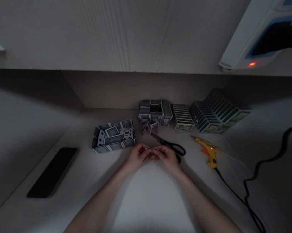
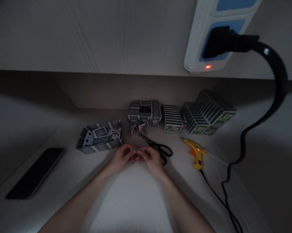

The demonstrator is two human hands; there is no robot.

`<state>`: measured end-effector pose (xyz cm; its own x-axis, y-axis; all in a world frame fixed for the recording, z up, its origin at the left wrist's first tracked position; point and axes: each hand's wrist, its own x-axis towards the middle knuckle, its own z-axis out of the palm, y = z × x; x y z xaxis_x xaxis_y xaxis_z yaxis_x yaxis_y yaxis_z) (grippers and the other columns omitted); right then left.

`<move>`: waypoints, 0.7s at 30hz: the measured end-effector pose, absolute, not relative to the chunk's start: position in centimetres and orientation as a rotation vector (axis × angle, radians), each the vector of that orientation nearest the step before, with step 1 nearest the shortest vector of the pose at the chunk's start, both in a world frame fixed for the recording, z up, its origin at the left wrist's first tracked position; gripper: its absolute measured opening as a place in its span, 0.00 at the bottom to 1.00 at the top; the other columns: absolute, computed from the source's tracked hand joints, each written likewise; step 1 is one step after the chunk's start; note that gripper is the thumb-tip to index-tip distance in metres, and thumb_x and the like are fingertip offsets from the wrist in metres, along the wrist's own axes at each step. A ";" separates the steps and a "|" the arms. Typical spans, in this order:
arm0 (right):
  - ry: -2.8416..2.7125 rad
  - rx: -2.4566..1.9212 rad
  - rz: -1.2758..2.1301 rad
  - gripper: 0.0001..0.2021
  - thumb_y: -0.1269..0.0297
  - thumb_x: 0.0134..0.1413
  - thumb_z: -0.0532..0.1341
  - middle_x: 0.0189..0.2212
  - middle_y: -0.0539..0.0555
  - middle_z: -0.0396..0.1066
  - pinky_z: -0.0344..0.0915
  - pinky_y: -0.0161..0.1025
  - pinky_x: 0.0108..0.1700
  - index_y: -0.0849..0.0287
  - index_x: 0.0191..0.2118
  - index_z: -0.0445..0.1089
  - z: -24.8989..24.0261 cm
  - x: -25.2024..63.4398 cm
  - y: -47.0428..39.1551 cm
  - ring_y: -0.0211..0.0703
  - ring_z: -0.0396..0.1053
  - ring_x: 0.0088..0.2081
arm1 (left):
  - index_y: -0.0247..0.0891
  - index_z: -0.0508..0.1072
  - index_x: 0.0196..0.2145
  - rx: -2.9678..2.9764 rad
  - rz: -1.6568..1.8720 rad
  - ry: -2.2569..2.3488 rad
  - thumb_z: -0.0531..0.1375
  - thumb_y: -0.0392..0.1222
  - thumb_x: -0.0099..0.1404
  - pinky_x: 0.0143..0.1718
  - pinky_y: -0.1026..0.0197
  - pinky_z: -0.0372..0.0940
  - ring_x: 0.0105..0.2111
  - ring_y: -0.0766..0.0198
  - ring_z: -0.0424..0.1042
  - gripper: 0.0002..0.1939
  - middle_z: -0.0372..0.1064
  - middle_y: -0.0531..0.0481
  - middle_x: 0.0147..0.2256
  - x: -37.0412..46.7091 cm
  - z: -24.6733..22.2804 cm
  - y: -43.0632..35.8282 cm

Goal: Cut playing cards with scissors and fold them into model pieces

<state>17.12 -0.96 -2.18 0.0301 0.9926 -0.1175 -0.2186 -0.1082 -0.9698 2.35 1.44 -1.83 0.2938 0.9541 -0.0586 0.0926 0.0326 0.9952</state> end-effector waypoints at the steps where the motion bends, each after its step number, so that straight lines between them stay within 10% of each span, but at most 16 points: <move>1: -0.956 -1.137 1.381 0.15 0.54 0.37 0.66 0.20 0.50 0.72 0.68 0.37 0.25 0.61 0.30 0.71 -2.1 17.1 -0.9 0.39 0.69 0.21 | 0.34 0.66 0.29 1.345 0.910 1.060 0.60 0.51 0.53 0.20 0.67 0.57 0.19 0.71 0.61 0.15 0.64 0.55 0.20 2.4 -1.7 1.4; 21: -0.980 -1.125 1.398 0.16 0.52 0.40 0.64 0.21 0.51 0.73 0.67 0.34 0.23 0.61 0.28 0.68 -1.9 16.9 -1.1 0.36 0.68 0.19 | 0.33 0.67 0.29 1.260 0.878 0.986 0.61 0.51 0.53 0.22 0.66 0.59 0.19 0.71 0.64 0.17 0.67 0.52 0.22 2.2 -1.8 1.7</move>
<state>16.94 -1.06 -1.94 -0.0150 0.9924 -0.1217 -0.2244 -0.1220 -0.9668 2.23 1.75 -1.77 0.3453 0.9324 -0.1071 0.0014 0.1136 0.9935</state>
